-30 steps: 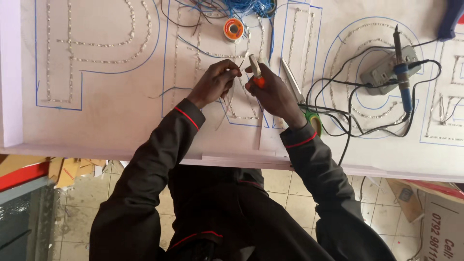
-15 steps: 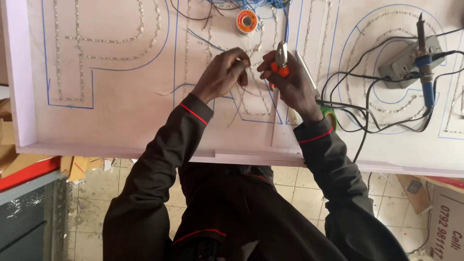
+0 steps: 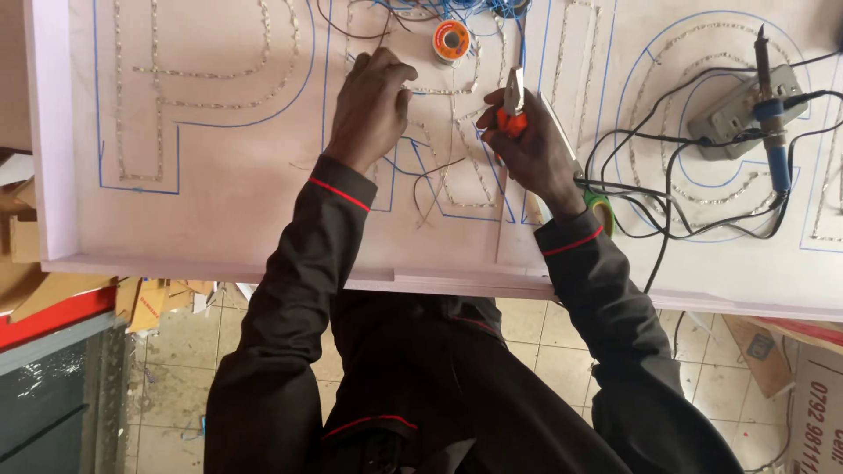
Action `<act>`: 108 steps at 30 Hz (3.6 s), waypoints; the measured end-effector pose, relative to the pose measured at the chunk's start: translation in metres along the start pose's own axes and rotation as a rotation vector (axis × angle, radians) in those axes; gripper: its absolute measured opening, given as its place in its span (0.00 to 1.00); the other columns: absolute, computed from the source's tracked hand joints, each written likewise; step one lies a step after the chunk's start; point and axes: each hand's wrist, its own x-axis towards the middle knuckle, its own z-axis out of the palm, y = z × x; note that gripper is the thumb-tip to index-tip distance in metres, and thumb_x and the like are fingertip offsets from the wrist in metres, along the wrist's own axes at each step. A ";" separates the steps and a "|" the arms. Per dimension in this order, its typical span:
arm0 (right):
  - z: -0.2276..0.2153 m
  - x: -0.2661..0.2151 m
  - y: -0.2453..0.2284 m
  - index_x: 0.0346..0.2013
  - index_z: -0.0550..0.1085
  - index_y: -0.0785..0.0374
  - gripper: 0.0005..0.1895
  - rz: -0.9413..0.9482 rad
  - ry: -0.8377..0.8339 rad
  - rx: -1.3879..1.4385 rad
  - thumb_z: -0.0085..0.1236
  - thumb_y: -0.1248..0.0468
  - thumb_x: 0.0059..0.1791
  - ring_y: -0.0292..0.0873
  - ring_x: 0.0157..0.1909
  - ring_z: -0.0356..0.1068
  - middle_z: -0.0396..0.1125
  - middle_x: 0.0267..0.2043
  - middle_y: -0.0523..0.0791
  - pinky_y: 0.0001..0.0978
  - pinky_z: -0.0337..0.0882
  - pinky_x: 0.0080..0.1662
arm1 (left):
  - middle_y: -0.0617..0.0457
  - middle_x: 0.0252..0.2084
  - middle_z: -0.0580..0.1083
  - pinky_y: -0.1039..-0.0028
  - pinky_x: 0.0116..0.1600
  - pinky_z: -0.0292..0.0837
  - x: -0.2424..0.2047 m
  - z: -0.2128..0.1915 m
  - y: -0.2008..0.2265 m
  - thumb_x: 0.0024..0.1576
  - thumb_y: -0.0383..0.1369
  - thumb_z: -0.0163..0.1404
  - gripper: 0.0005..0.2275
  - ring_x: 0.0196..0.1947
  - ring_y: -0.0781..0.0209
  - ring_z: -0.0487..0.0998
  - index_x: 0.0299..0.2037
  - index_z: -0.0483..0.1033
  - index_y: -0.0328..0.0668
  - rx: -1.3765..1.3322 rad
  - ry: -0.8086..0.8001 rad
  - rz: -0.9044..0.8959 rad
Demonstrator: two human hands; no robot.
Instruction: The person uses pliers to strip insulation from the ends of blue and red wires on a white board with LED letter outlines. The person repeatedly cuts and strips wire segments while arranging them along the letter shapes.
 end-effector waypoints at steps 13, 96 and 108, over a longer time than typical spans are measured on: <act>0.003 0.005 0.009 0.57 0.73 0.59 0.15 -0.030 0.032 -0.107 0.57 0.67 0.55 0.39 0.44 0.76 0.79 0.45 0.43 0.34 0.76 0.46 | 0.50 0.40 0.68 0.55 0.40 0.65 0.005 0.029 -0.013 0.44 0.11 0.54 0.17 0.44 0.43 0.69 0.36 0.72 0.45 0.280 -0.032 0.102; 0.016 -0.008 -0.008 0.52 0.72 0.62 0.13 0.191 -0.129 0.235 0.61 0.58 0.59 0.40 0.32 0.71 0.66 0.34 0.45 0.31 0.75 0.34 | 0.36 0.45 0.84 0.61 0.56 0.93 0.028 0.027 0.082 0.64 0.25 0.61 0.05 0.46 0.48 0.89 0.42 0.77 0.35 -1.430 0.295 -0.268; 0.018 -0.009 -0.006 0.61 0.72 0.60 0.28 0.081 -0.026 0.184 0.52 0.73 0.45 0.44 0.54 0.70 0.74 0.55 0.47 0.36 0.76 0.51 | 0.48 0.51 0.80 0.71 0.64 0.85 0.020 0.038 0.091 0.69 0.25 0.58 0.03 0.55 0.56 0.85 0.50 0.79 0.39 -1.231 0.267 -0.039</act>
